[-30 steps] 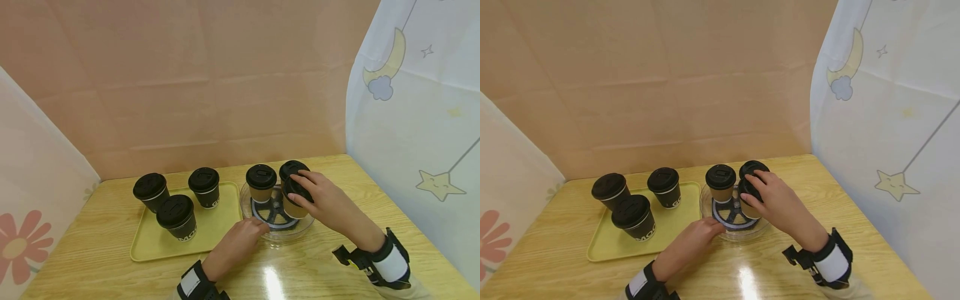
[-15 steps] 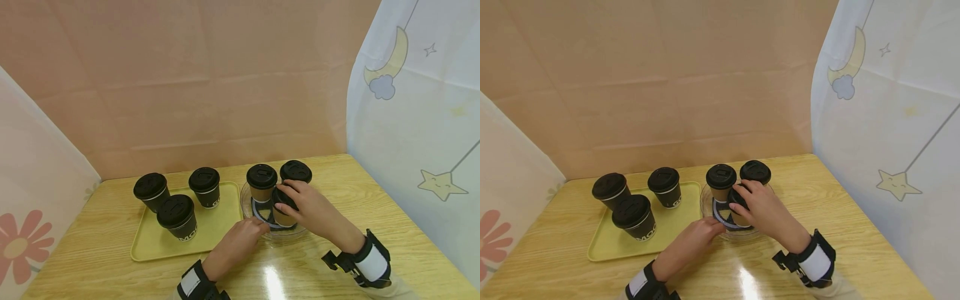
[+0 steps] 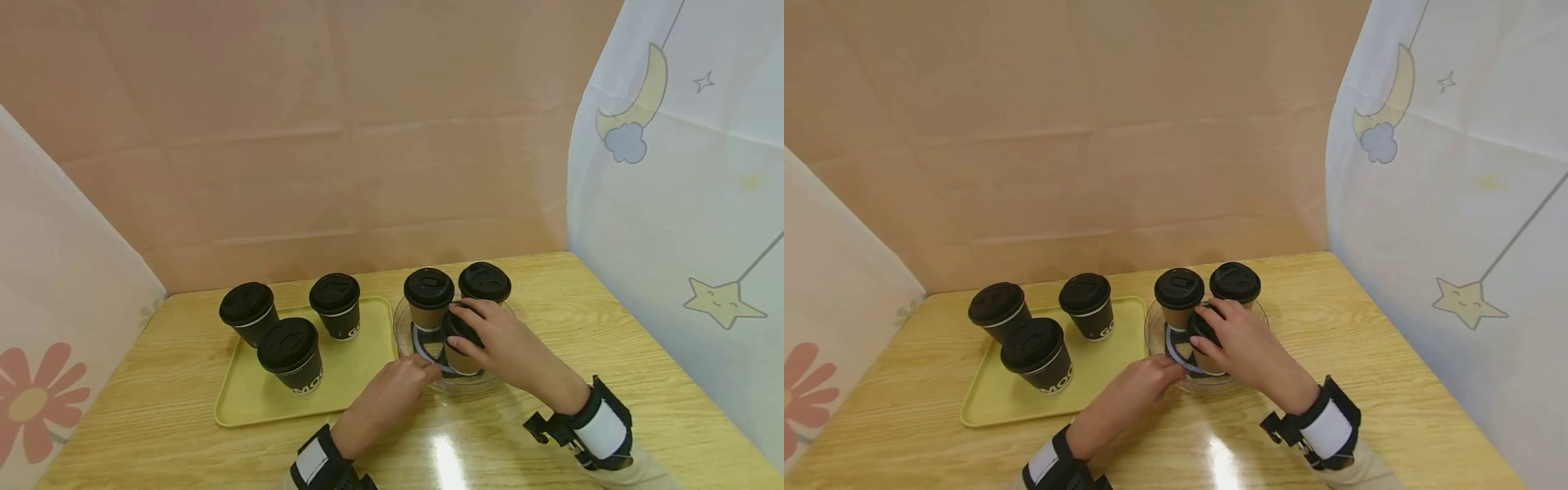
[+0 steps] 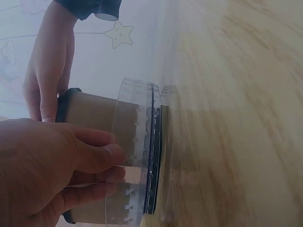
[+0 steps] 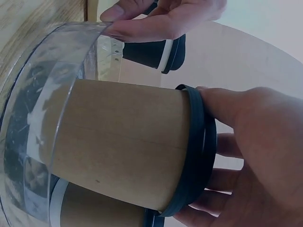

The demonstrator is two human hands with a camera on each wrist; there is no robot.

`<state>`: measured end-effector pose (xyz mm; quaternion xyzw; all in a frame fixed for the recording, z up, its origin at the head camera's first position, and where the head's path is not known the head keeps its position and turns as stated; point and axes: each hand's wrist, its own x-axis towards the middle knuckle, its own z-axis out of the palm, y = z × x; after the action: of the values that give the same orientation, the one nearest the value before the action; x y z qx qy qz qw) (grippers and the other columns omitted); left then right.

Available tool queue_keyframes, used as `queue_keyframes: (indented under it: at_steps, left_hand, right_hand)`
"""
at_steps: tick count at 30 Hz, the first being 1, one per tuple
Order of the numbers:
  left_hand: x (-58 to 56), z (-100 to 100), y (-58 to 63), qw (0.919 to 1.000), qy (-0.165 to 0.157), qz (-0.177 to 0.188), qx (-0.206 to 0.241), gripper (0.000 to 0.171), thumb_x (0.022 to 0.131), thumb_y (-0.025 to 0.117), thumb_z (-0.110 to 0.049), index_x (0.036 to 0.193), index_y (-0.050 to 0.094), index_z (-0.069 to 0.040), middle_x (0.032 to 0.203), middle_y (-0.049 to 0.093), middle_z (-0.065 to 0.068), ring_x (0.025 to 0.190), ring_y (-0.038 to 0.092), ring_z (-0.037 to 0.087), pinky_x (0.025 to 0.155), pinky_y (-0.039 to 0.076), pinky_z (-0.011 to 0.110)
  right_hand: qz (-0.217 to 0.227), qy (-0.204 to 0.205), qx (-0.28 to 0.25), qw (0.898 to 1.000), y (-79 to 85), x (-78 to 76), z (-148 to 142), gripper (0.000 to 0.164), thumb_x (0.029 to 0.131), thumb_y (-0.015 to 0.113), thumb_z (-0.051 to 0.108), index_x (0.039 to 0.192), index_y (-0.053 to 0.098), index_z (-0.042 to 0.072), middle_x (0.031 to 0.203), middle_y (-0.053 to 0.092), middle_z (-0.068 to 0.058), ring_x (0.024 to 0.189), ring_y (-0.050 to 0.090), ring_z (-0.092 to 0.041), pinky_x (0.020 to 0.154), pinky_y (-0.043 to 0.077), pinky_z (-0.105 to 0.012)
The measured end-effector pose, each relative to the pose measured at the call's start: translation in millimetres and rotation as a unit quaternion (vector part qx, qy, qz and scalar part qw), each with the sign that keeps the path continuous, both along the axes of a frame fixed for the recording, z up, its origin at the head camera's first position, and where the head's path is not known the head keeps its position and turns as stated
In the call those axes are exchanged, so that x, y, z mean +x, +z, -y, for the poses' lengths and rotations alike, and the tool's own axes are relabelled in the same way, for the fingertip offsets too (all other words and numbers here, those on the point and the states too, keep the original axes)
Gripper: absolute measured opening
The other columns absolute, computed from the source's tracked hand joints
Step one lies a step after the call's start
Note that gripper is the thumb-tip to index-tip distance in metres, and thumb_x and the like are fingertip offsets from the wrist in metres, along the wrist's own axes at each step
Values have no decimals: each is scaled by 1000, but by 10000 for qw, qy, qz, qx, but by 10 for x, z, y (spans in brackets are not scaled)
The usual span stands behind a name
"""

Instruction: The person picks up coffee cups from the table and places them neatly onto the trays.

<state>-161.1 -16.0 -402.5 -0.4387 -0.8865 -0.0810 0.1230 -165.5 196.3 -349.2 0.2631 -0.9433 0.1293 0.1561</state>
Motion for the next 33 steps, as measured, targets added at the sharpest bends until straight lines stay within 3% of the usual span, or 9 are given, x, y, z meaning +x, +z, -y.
queue_keyframes:
  at_steps: [9, 18, 26, 33]
  left_hand:
    - [-6, 13, 12, 9999, 53, 115, -46, 18, 89, 67, -3, 100, 72, -16, 94, 72, -5, 90, 68, 7, 68, 53, 15]
    - [-4, 12, 5, 10000, 26, -27, -60, 16, 90, 67, -6, 100, 72, -18, 93, 71, -6, 87, 66, 6, 65, 51, 13]
    - [6, 9, 16, 9998, 97, 181, 31, 10, 93, 66, -13, 99, 72, -17, 95, 71, -7, 90, 65, 6, 72, 54, 16]
    - [68, 76, 196, 9992, 214, 59, 345, 17, 94, 66, -18, 110, 71, -16, 105, 70, -5, 100, 65, 8, 83, 55, 19]
  right_hand:
    - [63, -31, -15, 10000, -12, -18, 12, 53, 91, 68, 35, 133, 58, 4, 133, 57, -20, 120, 58, -38, 97, 49, -56]
    - [73, -8, 13, 10000, -6, -14, 3, 53, 92, 67, 35, 134, 57, 4, 133, 57, -21, 119, 59, -38, 96, 50, -55]
    - [81, 17, -30, 10000, 1, -16, -19, 53, 91, 68, 34, 134, 57, 3, 135, 56, -23, 120, 58, -41, 96, 49, -56]
    - [57, 3, -91, 9999, 57, 9, -66, 53, 90, 69, 34, 133, 57, 5, 136, 54, -25, 122, 56, -43, 97, 49, -57]
